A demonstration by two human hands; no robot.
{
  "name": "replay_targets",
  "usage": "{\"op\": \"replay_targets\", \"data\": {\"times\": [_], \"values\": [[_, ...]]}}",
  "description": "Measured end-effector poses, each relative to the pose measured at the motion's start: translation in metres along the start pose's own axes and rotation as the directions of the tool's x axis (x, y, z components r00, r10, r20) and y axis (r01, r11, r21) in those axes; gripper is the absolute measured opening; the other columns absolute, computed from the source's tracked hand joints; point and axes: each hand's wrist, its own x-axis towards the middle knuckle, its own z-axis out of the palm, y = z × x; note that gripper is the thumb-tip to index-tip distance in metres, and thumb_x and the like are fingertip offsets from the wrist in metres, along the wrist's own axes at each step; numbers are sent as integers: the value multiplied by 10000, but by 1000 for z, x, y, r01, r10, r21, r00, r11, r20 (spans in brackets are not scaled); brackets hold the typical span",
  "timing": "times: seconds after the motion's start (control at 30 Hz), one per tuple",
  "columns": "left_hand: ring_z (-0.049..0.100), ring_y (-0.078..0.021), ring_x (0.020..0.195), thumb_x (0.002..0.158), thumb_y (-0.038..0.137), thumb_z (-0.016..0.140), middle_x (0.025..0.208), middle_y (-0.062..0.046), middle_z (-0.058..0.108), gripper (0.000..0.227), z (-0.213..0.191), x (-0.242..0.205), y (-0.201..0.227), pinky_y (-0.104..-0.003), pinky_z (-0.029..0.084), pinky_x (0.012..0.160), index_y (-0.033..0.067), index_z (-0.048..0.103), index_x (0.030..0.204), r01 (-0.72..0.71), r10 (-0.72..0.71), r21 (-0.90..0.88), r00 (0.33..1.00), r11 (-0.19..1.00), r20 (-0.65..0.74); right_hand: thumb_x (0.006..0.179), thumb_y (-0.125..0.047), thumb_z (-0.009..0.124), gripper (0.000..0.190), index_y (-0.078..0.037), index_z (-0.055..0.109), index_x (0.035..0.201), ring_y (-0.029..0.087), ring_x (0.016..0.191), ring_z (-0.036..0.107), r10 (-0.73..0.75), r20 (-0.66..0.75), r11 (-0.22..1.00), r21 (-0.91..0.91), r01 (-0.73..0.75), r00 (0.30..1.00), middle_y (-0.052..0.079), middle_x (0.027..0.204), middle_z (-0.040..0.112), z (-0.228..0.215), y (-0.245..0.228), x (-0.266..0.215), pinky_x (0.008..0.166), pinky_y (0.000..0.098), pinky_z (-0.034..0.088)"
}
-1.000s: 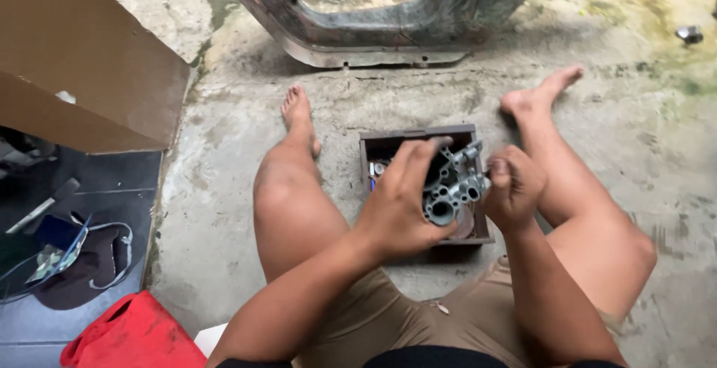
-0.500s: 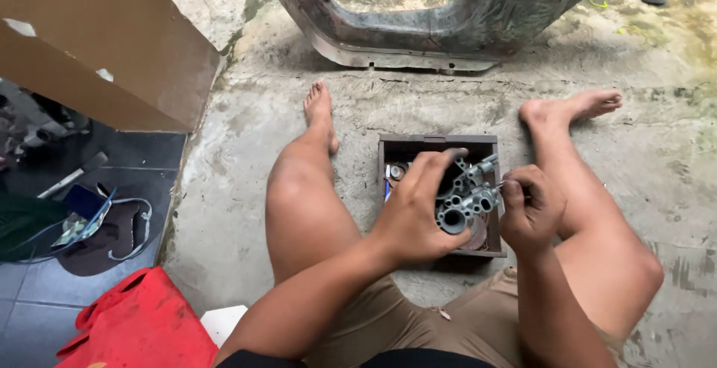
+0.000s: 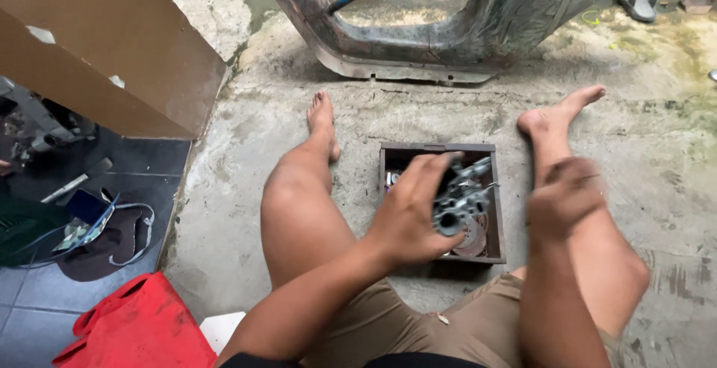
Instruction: Inspecting and repairing a motorcycle carburetor using a small metal tool while sitting on the floor
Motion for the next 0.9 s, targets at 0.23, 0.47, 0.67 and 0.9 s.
{"op": "replay_targets", "data": {"times": [0.23, 0.47, 0.67, 0.9], "values": [[641, -338, 1148, 701, 151, 812, 1300, -181, 593, 843, -11, -5, -9, -433, 545, 1013, 6, 415, 1431, -47, 33, -99, 989, 994, -145, 1131, -283, 456, 278, -70, 544, 975, 65, 675, 491, 126, -87, 882, 466, -71, 988, 5, 770, 574, -36, 69, -20, 691, 197, 442], [660, -380, 1182, 631, 215, 887, 1253, -180, 643, 841, 22, 8, -36, -467, 533, 1029, 20, 579, 1389, -110, 10, -316, 953, 942, -303, 1065, -82, 544, 125, -40, 609, 1163, 149, 741, 616, 435, 238, 812, 312, -493, 868, 76, 908, 650, -4, 53, -96, 569, 191, 478], [648, -401, 1200, 642, 194, 899, 1276, -194, 627, 855, 40, -6, -78, -482, 519, 1049, 3, 560, 1404, 4, -105, -351, 958, 937, -269, 935, -302, 724, 572, 14, 541, 1376, 279, 960, 773, 349, 544, 394, 653, -647, 763, 231, 1140, 736, 36, 51, -133, 468, 120, 464], [548, -515, 1265, 611, 15, 848, 1379, -279, 490, 1000, 41, -15, -121, -586, 464, 1085, -31, 421, 1514, 149, -173, -120, 959, 982, -226, 981, -146, 674, 395, 58, 549, 1296, 46, 457, 464, 367, 674, 446, 478, -757, 642, 41, 728, 506, 101, 36, -117, 340, 162, 340]]}}
